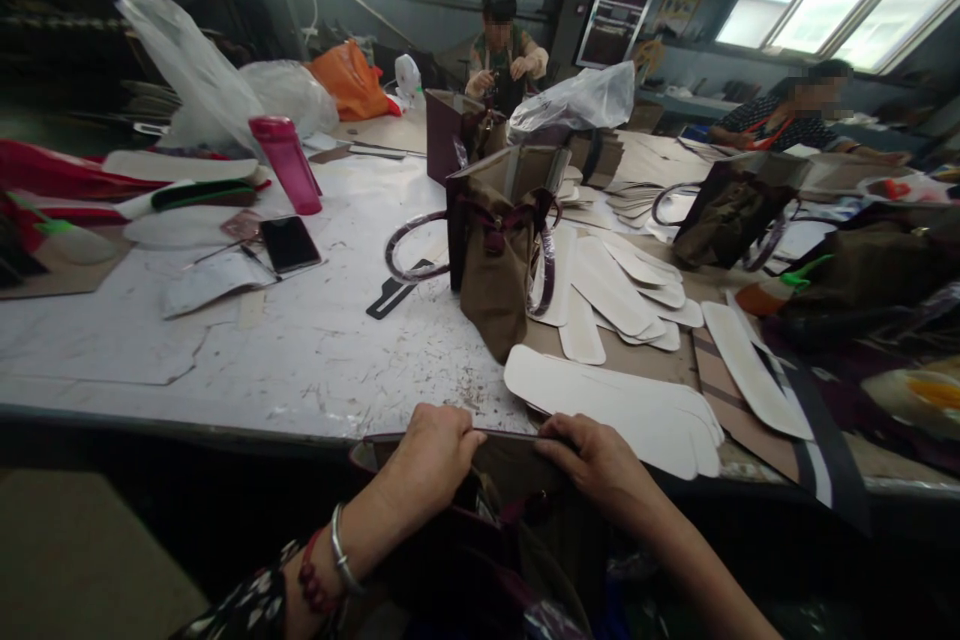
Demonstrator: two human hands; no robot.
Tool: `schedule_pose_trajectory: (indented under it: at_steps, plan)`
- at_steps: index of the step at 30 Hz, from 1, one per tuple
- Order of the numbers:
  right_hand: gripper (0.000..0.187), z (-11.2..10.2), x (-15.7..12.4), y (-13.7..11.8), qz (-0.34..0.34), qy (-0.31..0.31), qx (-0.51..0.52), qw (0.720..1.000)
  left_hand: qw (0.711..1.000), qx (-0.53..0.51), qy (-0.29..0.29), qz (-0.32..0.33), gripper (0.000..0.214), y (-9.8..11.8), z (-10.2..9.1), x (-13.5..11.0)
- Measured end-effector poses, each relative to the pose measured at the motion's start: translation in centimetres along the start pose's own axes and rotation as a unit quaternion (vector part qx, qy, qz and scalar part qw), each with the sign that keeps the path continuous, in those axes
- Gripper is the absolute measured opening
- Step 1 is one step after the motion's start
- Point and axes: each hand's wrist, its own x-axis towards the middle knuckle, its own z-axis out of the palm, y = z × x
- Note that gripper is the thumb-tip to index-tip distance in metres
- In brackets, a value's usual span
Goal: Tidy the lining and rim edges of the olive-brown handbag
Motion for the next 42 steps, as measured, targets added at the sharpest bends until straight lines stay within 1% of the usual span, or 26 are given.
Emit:
schedule_pose_trajectory:
  at_steps: [4,7,12,14,17,19,22,24,26,28,31,33,35,36,37,38,39,40,41,42]
  plan:
    - [0.018,-0.1,0.3,-0.5,-0.003,-0.01,-0.06,0.998,1.0,-0.004,0.005,0.005,0.026,-0.1,0.0,-0.1]
    - [0.019,-0.2,0.5,-1.4,-0.017,-0.029,-0.098,0.995,1.0,-0.006,0.002,0.005,0.027,-0.1,-0.1,-0.1]
    - [0.017,0.8,1.4,-2.9,-0.042,-0.056,-0.13,0.989,1.0,0.005,-0.008,-0.015,0.027,-0.4,0.0,-0.1]
    - [0.02,1.1,1.8,-3.1,-0.039,-0.054,-0.138,0.988,1.0,0.01,-0.004,-0.005,0.025,-0.5,-0.1,-0.5]
    - [0.021,1.2,1.6,-3.3,-0.032,-0.042,-0.148,0.988,0.999,0.017,0.02,0.032,0.018,-0.3,-0.6,-2.0]
    - [0.021,1.1,1.0,-3.5,-0.026,-0.03,-0.155,0.987,0.999,0.016,0.029,0.042,0.016,0.1,-0.9,-3.5]
    - [0.022,0.9,-0.7,-3.5,-0.019,-0.01,-0.164,0.986,0.998,0.016,0.043,0.04,0.008,0.7,-1.3,-5.4]
    - [0.024,0.9,-2.1,-3.4,-0.021,0.005,-0.168,0.986,0.997,0.017,0.056,0.047,0.005,0.9,-1.5,-6.1]
    - [0.024,1.0,-3.4,-3.0,-0.027,0.029,-0.161,0.986,0.997,0.003,0.047,0.054,0.006,0.8,-1.7,-6.1]
    - [0.023,1.1,-4.3,-2.6,-0.03,0.051,-0.147,0.987,0.998,-0.01,0.019,0.051,0.01,0.6,-1.8,-5.5]
    - [0.022,1.2,-4.9,-2.1,-0.018,0.057,-0.149,0.987,0.999,0.012,-0.004,0.053,0.013,0.7,-2.0,-4.5]
    - [0.023,1.1,-4.8,-1.8,-0.001,0.065,-0.169,0.983,0.995,0.047,0.01,0.088,0.013,1.4,-2.2,-4.3]
    - [0.023,1.0,-4.7,-1.7,0.017,0.085,-0.191,0.978,0.985,0.071,0.027,0.153,0.01,2.4,-2.3,-4.6]
    - [0.023,1.0,-4.7,-1.6,0.023,0.096,-0.198,0.975,0.98,0.069,0.018,0.187,0.008,2.9,-2.4,-4.9]
    - [0.022,1.0,-4.7,-1.6,0.026,0.104,-0.201,0.974,0.976,0.054,-0.005,0.211,0.008,3.3,-2.5,-5.2]
    - [0.022,1.0,-4.7,-1.5,0.025,0.111,-0.203,0.972,0.975,0.027,-0.041,0.218,0.009,3.7,-2.5,-5.4]
    - [0.021,1.0,-4.8,-1.5,0.021,0.118,-0.205,0.972,0.975,-0.008,-0.085,0.206,0.011,3.9,-2.6,-5.6]
    - [0.021,1.1,-5.0,-1.5,0.018,0.123,-0.204,0.971,0.975,-0.044,-0.127,0.179,0.013,4.0,-2.6,-5.7]
    - [0.02,1.2,-5.1,-1.5,0.015,0.126,-0.201,0.971,0.973,-0.077,-0.159,0.145,0.015,3.9,-2.7,-5.7]
    - [0.02,1.2,-5.3,-1.5,0.014,0.127,-0.196,0.972,0.973,-0.101,-0.176,0.113,0.016,3.6,-2.7,-5.6]
